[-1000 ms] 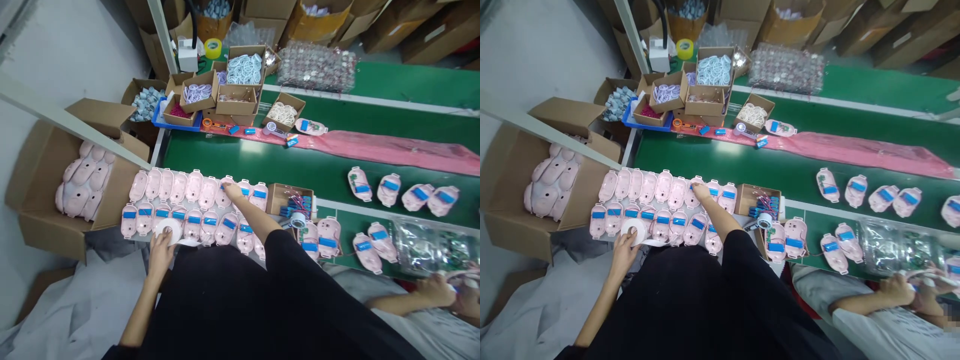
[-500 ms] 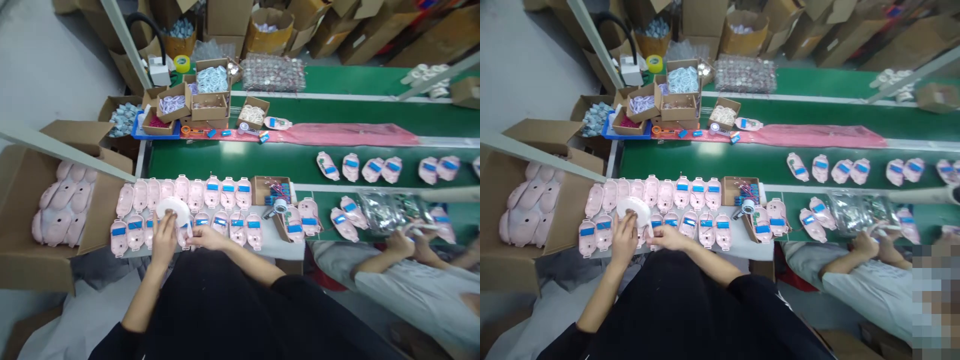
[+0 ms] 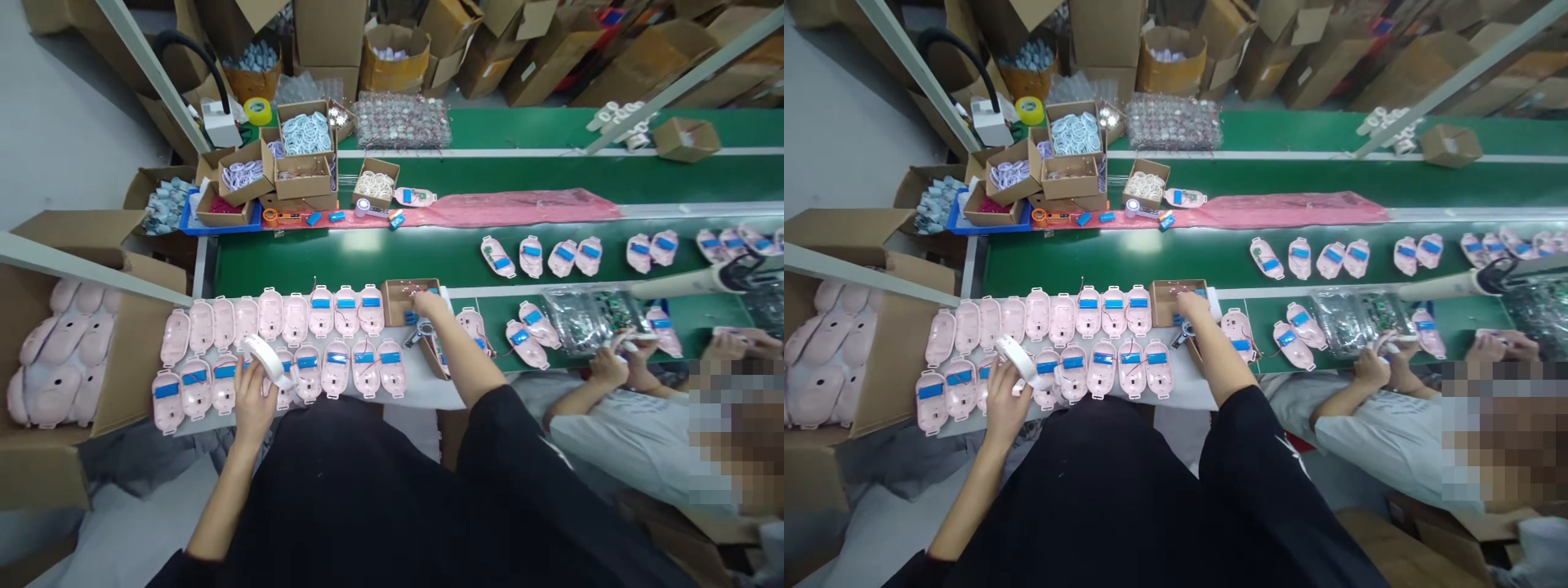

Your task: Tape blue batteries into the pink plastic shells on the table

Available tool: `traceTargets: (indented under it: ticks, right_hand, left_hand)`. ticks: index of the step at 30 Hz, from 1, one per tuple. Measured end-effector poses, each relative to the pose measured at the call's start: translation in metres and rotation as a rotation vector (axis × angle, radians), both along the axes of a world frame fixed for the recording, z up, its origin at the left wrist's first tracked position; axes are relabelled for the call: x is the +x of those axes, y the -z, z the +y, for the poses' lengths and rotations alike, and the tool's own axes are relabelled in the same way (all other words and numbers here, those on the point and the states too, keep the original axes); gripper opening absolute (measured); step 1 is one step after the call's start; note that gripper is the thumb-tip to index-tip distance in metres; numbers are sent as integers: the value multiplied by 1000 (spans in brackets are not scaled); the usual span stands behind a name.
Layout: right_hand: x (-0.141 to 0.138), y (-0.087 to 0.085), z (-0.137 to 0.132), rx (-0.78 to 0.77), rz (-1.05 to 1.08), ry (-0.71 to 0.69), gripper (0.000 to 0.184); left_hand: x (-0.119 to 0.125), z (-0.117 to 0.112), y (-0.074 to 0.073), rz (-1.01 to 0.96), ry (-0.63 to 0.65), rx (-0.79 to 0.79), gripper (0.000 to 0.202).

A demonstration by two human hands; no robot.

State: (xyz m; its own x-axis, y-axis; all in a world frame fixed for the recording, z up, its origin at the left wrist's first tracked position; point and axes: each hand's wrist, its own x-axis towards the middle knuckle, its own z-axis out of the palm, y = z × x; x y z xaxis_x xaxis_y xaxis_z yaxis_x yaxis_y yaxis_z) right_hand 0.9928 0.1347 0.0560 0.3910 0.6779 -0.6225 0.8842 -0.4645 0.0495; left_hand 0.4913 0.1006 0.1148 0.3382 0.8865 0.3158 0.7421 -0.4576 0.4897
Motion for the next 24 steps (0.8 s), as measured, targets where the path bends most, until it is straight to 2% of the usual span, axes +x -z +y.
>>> traceTargets:
  ticks: [3, 6, 9, 12, 15, 19, 21, 24]
  right_hand:
    - [26, 14, 1, -100, -12, 45, 45]
    - [28, 29, -3, -160, -15, 49, 43]
    - [25, 38, -6, -150, -13, 20, 40]
    - [22, 36, -12, -74, -37, -26, 41]
    - [17, 23, -23, 78, -65, -93, 43]
    - [3, -4, -42, 389, 10, -199, 40]
    - [-10, -22, -52, 538, 103, -206, 37]
    - [-42, -50, -68, 826, 356, -185, 34]
  left_hand:
    - [4, -3, -1, 10, -5, -4, 36]
    - [7, -4, -1, 22, -16, 11, 35]
    - [7, -3, -2, 31, -23, 23, 35]
    - [7, -2, -4, 33, -21, 28, 35]
    - [6, -2, -6, 27, -11, 30, 36]
    - [3, 0, -8, 27, 3, 37, 34]
    - [3, 0, -10, 39, 23, 40, 31]
    - [5, 1, -17, 71, 77, 65, 28]
